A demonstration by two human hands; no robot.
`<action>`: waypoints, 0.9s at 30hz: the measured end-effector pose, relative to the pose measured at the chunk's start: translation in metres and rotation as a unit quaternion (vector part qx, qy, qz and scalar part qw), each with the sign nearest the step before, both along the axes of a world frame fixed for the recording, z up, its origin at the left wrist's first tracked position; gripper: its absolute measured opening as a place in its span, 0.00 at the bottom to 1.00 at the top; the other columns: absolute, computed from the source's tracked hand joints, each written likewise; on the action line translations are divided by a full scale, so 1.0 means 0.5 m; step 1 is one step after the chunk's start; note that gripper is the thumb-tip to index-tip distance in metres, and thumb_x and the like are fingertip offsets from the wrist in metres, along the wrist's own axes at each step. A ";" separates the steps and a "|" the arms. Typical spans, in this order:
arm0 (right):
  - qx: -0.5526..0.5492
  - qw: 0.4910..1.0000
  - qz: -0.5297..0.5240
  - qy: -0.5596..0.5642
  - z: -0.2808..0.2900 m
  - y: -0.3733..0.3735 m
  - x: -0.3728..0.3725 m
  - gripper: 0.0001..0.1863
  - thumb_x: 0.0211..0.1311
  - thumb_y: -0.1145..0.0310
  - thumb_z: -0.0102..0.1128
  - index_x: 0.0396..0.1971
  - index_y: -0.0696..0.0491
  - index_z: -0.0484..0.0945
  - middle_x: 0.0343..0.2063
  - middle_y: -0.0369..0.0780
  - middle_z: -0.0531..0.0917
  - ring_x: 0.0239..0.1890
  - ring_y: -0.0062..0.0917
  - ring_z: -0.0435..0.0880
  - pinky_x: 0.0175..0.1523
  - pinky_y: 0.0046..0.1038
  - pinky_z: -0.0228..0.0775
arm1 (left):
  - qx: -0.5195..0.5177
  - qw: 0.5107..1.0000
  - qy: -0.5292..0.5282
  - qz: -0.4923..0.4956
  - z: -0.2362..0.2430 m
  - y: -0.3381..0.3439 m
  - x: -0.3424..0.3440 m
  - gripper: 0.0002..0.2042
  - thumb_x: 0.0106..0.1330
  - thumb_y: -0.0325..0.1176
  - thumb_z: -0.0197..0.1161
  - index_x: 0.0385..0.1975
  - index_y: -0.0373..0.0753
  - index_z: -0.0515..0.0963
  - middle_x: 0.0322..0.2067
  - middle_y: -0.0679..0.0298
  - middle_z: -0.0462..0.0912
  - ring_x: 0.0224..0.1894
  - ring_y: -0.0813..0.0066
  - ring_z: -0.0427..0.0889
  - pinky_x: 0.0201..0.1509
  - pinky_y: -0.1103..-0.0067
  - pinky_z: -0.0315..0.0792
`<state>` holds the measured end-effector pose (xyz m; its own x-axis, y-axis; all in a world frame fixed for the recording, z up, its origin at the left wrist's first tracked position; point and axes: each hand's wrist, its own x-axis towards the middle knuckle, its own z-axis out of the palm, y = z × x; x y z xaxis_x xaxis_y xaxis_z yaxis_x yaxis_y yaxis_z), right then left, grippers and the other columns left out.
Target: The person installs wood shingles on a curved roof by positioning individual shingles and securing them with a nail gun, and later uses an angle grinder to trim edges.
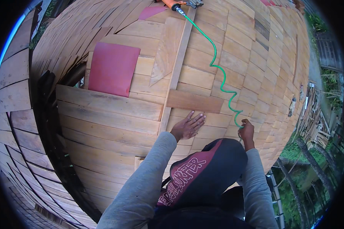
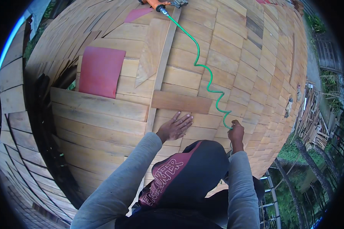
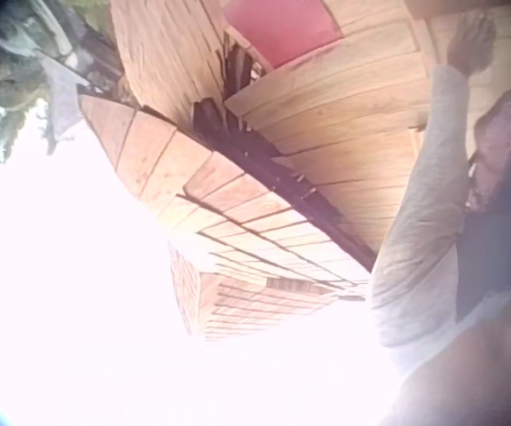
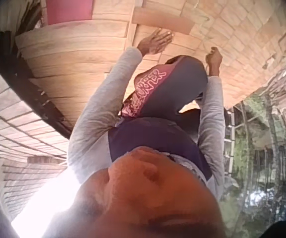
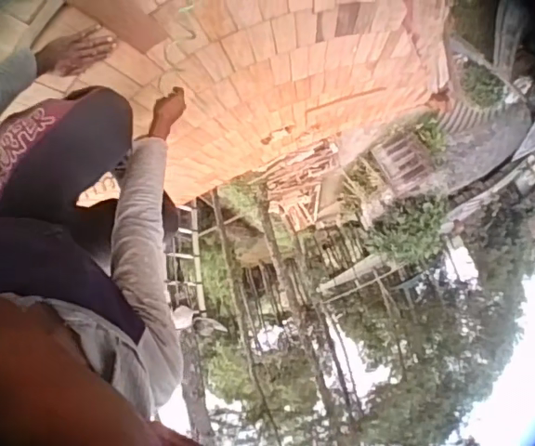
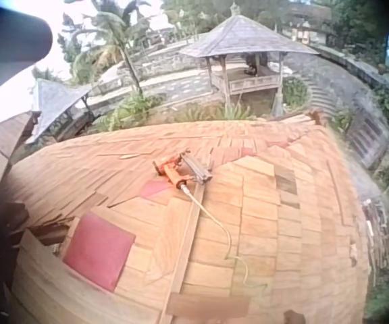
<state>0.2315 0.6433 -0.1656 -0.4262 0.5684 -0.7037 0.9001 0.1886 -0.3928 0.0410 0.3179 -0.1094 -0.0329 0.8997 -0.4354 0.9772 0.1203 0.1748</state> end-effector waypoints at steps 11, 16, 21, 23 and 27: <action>0.321 0.930 0.033 0.179 -0.156 -0.169 0.044 0.35 0.62 0.83 0.54 0.70 0.47 0.70 0.76 0.54 0.52 0.56 0.45 0.83 0.55 0.41 0.78 | 0.042 0.999 -0.020 0.001 0.017 0.001 0.006 0.35 0.76 0.53 0.42 0.80 0.44 0.52 0.82 0.60 0.45 0.84 0.64 0.40 0.84 0.52 0.31; 0.160 0.973 -0.056 0.159 0.002 -0.256 0.022 0.41 0.64 0.80 0.59 0.77 0.46 0.59 0.77 0.54 0.51 0.56 0.43 0.83 0.57 0.39 0.80 | 0.062 0.998 0.004 0.015 0.016 -0.055 0.017 0.32 0.79 0.52 0.39 0.79 0.43 0.55 0.81 0.59 0.47 0.84 0.63 0.41 0.84 0.53 0.30; 0.008 0.988 0.045 0.148 0.150 -0.078 0.161 0.42 0.59 0.69 0.74 0.73 0.51 0.65 0.67 0.53 0.72 0.56 0.41 0.84 0.57 0.38 0.80 | 0.108 0.994 0.005 0.001 0.020 -0.024 0.023 0.33 0.77 0.55 0.43 0.77 0.42 0.60 0.80 0.58 0.52 0.83 0.63 0.43 0.84 0.52 0.31; 0.038 0.971 0.234 0.022 0.255 0.066 0.229 0.40 0.57 0.65 0.77 0.70 0.52 0.70 0.57 0.50 0.82 0.57 0.41 0.84 0.60 0.40 0.79 | 0.126 0.992 0.020 -0.011 0.003 -0.022 0.032 0.34 0.76 0.56 0.45 0.76 0.42 0.62 0.80 0.58 0.53 0.83 0.62 0.44 0.84 0.52 0.32; 0.276 0.936 0.220 -0.017 0.509 0.157 0.266 0.35 0.54 0.72 0.75 0.64 0.53 0.74 0.60 0.50 0.79 0.61 0.45 0.80 0.66 0.40 0.74 | 0.131 0.991 0.020 0.027 -0.016 -0.077 -0.003 0.34 0.75 0.57 0.46 0.76 0.44 0.62 0.79 0.58 0.55 0.82 0.61 0.48 0.83 0.50 0.34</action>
